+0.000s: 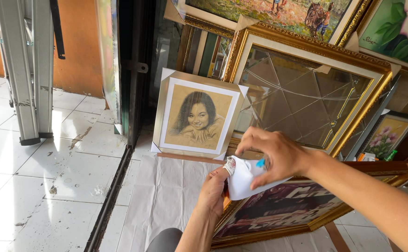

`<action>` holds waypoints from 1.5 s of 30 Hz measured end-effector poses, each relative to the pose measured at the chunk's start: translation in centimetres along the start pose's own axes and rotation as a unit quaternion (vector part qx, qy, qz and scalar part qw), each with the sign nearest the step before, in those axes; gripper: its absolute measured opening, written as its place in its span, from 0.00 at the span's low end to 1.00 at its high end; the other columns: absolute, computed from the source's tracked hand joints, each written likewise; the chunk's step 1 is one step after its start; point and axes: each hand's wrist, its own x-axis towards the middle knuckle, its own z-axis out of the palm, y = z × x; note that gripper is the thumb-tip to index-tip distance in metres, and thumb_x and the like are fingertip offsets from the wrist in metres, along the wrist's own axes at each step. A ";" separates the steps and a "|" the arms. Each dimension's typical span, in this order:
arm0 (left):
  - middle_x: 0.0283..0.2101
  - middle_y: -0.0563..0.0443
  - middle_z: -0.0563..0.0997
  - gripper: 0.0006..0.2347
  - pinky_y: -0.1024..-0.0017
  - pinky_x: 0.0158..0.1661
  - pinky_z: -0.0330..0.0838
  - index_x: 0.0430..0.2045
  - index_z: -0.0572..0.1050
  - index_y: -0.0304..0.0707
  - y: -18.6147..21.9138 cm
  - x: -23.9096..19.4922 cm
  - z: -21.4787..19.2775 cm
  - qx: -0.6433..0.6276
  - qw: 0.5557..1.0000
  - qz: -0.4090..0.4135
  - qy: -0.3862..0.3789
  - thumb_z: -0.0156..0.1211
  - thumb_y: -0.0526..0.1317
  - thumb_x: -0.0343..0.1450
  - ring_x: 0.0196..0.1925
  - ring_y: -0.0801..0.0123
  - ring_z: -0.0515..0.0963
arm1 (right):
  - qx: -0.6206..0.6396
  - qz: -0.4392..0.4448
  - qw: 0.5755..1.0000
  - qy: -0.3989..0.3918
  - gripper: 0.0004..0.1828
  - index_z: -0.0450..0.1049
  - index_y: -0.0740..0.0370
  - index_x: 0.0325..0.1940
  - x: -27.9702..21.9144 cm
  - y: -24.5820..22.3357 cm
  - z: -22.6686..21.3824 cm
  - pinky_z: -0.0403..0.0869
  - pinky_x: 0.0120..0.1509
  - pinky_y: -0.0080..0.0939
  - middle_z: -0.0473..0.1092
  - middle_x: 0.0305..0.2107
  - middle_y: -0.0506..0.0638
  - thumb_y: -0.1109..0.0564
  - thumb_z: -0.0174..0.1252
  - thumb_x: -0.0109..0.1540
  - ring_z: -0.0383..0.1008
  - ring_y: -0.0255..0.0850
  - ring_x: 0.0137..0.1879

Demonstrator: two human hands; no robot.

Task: The person tapes white paper corners onto a gold picture frame, using scissors to cut the tape and handling the frame by hand to position it while sitting on the floor.

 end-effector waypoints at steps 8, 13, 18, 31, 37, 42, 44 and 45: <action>0.42 0.56 0.86 0.12 0.73 0.40 0.69 0.47 0.81 0.47 1.7 -0.7 1.2 0.075 0.994 -0.073 -0.019 0.67 0.44 0.71 0.39 0.73 0.79 | 0.033 -0.021 0.999 -0.004 0.17 0.83 0.49 0.45 0.4 -2.4 1.0 0.77 0.40 0.41 0.82 0.38 0.43 0.46 0.78 0.55 0.83 0.41 0.38; 0.67 0.29 0.79 0.27 0.52 0.72 0.70 0.75 0.73 0.36 2.3 -3.6 4.6 0.263 0.964 0.039 -0.020 0.46 0.48 0.79 0.75 0.51 0.75 | -0.023 0.094 0.995 0.013 0.22 0.79 0.43 0.34 -1.4 -1.5 2.3 0.76 0.34 0.44 0.73 0.22 0.42 0.32 0.79 0.52 0.80 0.48 0.29; 0.29 0.52 0.85 0.13 0.61 0.42 0.69 0.33 0.80 0.48 -2.5 -1.1 3.9 0.279 0.910 0.192 0.239 0.56 0.52 0.79 0.34 0.63 0.78 | -0.065 0.106 0.992 0.030 0.18 0.80 0.47 0.26 -2.1 -1.8 2.4 0.69 0.26 0.46 0.78 0.17 0.37 0.36 0.73 0.49 0.75 0.37 0.21; 0.26 0.50 0.79 0.24 0.57 0.37 0.65 0.23 0.74 0.41 -8.5 -5.8 4.1 0.258 0.812 0.437 0.290 0.32 0.51 0.83 0.30 0.56 0.75 | 0.153 0.231 0.961 -0.016 0.37 0.78 0.47 0.50 -3.5 -6.5 2.1 0.80 0.45 0.39 0.76 0.40 0.47 0.18 0.65 0.55 0.76 0.37 0.45; 0.16 0.50 0.75 0.27 0.55 0.31 0.62 0.18 0.76 0.38 -8.3 -7.7 -0.3 0.279 0.823 0.417 0.268 0.28 0.48 0.81 0.22 0.57 0.73 | 0.127 0.383 0.908 -0.112 0.20 0.72 0.51 0.67 -3.3 -9.1 2.9 0.74 0.67 0.43 0.80 0.56 0.46 0.49 0.54 0.71 0.80 0.39 0.61; 0.21 0.44 0.79 0.22 0.67 0.29 0.63 0.17 0.79 0.31 -10.0 -10.8 -4.9 0.087 0.859 0.483 0.145 0.37 0.44 0.72 0.24 0.65 0.72 | 0.156 0.409 0.886 -0.152 0.36 0.57 0.41 0.87 -5.1 -14.9 6.0 0.57 0.86 0.46 0.59 0.83 0.37 0.49 0.44 0.72 0.60 0.40 0.86; 0.22 0.44 0.78 0.23 0.66 0.30 0.63 0.18 0.79 0.31 -10.6 -12.3 -6.1 0.080 0.863 0.481 0.132 0.38 0.46 0.75 0.25 0.64 0.72 | 0.176 0.406 0.882 -0.163 0.38 0.53 0.42 0.88 -5.2 -17.5 6.6 0.65 0.80 0.50 0.62 0.80 0.42 0.44 0.44 0.71 0.67 0.42 0.81; 0.22 0.44 0.77 0.25 0.65 0.31 0.63 0.18 0.79 0.30 -11.0 -13.0 -6.7 0.066 0.867 0.481 0.113 0.39 0.48 0.77 0.26 0.63 0.73 | 0.188 0.405 0.878 -0.171 0.42 0.50 0.43 0.90 -5.4 -18.9 6.9 0.73 0.73 0.53 0.64 0.76 0.47 0.40 0.44 0.70 0.75 0.44 0.75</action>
